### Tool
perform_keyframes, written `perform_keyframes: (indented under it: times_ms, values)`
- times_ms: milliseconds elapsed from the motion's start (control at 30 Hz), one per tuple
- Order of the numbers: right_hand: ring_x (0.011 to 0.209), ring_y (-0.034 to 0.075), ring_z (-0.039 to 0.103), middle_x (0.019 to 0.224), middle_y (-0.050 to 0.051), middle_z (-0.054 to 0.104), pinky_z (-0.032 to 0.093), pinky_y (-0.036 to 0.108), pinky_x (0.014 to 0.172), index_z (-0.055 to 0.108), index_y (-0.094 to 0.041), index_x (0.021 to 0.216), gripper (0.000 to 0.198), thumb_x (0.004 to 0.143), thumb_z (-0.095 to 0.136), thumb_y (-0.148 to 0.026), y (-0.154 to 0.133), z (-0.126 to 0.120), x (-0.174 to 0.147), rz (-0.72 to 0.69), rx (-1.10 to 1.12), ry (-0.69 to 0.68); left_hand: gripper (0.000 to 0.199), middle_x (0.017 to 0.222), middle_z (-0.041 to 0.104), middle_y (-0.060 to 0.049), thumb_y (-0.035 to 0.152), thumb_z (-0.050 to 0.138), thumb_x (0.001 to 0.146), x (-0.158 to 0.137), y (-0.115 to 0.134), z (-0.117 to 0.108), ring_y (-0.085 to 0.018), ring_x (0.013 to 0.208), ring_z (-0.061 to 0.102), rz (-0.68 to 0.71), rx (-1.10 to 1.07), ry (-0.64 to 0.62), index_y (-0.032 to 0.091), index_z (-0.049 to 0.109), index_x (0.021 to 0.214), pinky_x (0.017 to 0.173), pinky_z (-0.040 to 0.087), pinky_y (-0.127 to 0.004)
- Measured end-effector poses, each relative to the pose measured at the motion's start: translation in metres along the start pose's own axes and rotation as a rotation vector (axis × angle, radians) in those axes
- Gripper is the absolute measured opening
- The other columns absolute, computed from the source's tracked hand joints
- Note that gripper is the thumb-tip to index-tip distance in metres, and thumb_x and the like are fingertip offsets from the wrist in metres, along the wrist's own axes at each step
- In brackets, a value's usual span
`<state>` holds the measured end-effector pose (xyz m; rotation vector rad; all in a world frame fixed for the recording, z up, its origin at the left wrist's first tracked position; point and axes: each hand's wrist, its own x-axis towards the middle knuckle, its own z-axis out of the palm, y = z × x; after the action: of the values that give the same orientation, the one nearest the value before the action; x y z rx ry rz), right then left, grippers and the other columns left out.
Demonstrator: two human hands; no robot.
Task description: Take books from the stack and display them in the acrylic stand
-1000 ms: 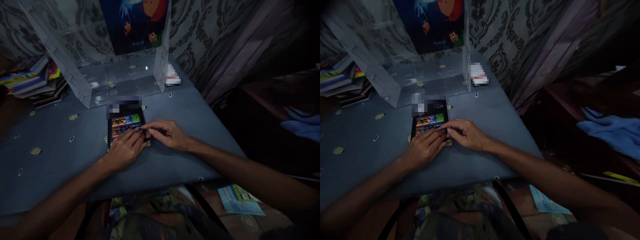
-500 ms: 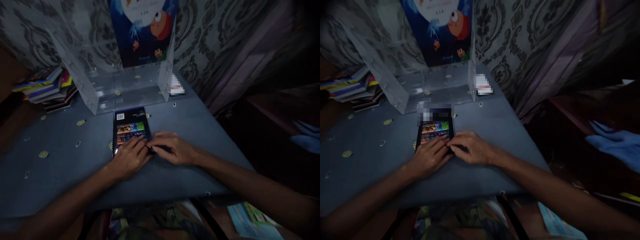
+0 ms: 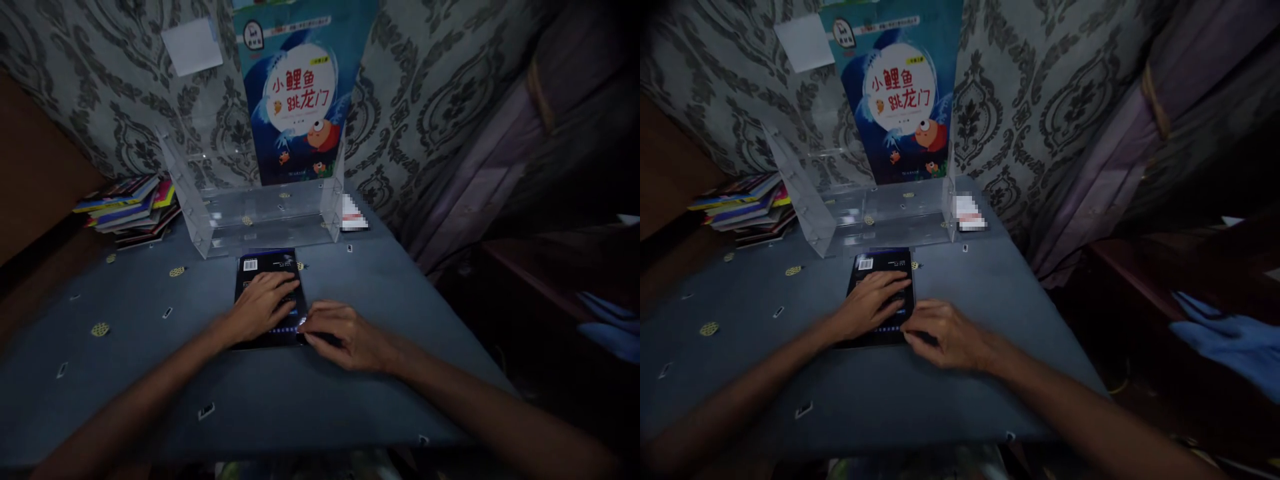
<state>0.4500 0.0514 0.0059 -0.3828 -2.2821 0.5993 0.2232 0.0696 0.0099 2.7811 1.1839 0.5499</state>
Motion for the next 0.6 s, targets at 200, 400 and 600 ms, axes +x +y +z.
perform_keyframes:
  times_ms: [200,400,600]
  values:
    - [0.081,0.018,0.061,0.082,0.006,0.069,0.055,0.032,0.074,0.071,-0.015,0.102,0.017,0.099,0.059,-0.027,0.007,0.003,-0.002,-0.034,-0.066,-0.114,0.041,0.139,0.061,-0.013,0.030,0.049,0.101,0.034,-0.026,0.014,-0.025,0.128,0.057,-0.070,0.116,0.007,0.013,0.055,0.138,0.108,0.044,-0.045]
    - [0.085,0.019,0.060,0.086,0.006,0.066,0.054,0.031,0.074,0.070,-0.016,0.102,0.018,0.100,0.056,-0.027,0.013,0.005,-0.004,-0.020,-0.149,-0.113,0.041,0.140,0.060,-0.014,0.032,0.045,0.103,0.041,-0.031,0.016,-0.025,0.127,0.057,-0.087,0.151,0.010,0.013,0.055,0.138,0.108,0.043,-0.044]
    - [0.084,0.018,0.060,0.086,0.005,0.065,0.056,0.032,0.075,0.070,-0.018,0.101,0.019,0.101,0.054,-0.029,0.014,0.005,-0.003,0.011,-0.147,-0.112,0.042,0.141,0.059,-0.015,0.033,0.045,0.102,0.045,-0.035,0.018,-0.025,0.131,0.055,-0.112,0.129,0.013,0.014,0.055,0.139,0.109,0.042,-0.046]
